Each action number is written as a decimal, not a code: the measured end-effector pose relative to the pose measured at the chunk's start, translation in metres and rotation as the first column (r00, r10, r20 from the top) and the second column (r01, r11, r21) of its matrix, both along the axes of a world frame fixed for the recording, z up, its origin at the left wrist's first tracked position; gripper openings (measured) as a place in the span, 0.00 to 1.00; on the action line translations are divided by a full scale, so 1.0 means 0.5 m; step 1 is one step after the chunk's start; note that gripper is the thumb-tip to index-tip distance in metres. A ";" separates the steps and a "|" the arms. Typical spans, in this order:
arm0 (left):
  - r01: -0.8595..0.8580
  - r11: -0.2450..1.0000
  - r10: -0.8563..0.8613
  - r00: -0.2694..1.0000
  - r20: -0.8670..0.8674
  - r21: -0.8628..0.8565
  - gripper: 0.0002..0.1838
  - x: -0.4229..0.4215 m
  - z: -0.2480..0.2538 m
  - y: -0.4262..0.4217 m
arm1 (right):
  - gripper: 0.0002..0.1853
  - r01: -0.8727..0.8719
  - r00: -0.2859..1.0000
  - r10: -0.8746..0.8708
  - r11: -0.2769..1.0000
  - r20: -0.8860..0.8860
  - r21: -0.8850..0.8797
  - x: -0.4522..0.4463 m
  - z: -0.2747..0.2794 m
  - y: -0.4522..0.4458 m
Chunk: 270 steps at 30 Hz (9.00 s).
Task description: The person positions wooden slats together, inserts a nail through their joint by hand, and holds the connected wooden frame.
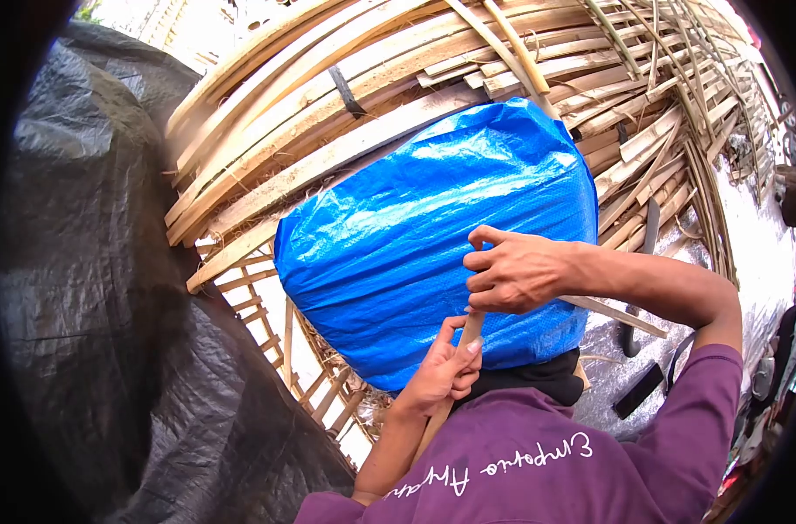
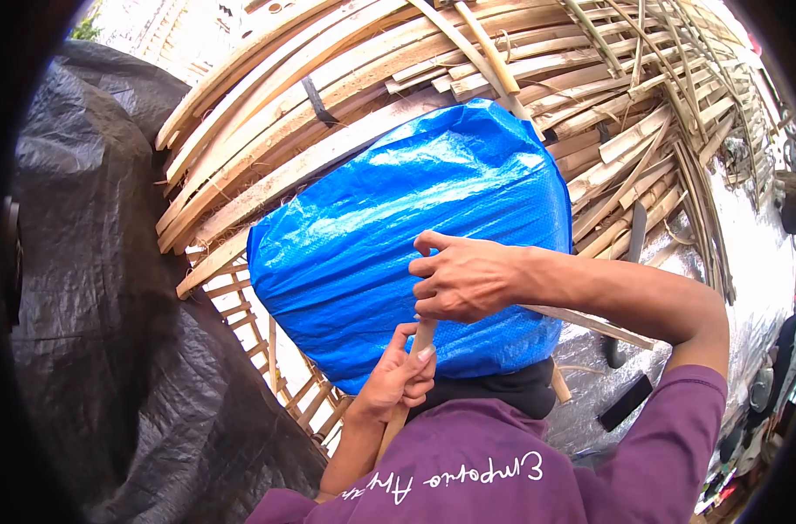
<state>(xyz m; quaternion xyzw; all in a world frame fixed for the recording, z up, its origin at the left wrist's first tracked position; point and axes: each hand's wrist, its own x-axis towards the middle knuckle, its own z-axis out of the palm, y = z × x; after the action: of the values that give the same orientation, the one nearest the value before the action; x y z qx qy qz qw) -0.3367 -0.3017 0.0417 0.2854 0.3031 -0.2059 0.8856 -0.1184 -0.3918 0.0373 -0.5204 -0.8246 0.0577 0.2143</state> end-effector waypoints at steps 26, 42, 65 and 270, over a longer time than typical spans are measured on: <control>-0.075 0.993 0.072 0.997 0.031 0.094 0.13 0.016 0.005 0.012 | 0.07 0.686 0.727 -0.683 0.721 -0.068 0.098 -0.056 -0.031 0.007; -0.138 0.986 0.138 0.990 0.013 0.096 0.16 0.012 -0.009 0.035 | 0.14 0.871 0.487 -0.850 0.490 -0.200 0.036 -0.126 -0.047 0.042; -0.146 0.985 0.144 0.989 0.024 0.096 0.15 0.016 -0.004 0.033 | 0.20 0.937 0.348 -0.924 0.348 -0.158 0.029 -0.166 -0.051 0.041; -0.666 0.587 0.275 0.699 0.660 0.461 0.25 0.080 0.172 0.042 | 0.17 0.612 -0.163 0.025 0.787 -0.986 -0.081 -0.146 0.179 0.101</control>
<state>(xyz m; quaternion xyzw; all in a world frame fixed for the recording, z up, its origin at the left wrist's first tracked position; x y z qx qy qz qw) -0.2966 -0.2808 0.1274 0.5329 0.1700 0.2576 0.7879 -0.1915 -0.3413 0.1266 -0.4267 -0.2340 0.1784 0.8552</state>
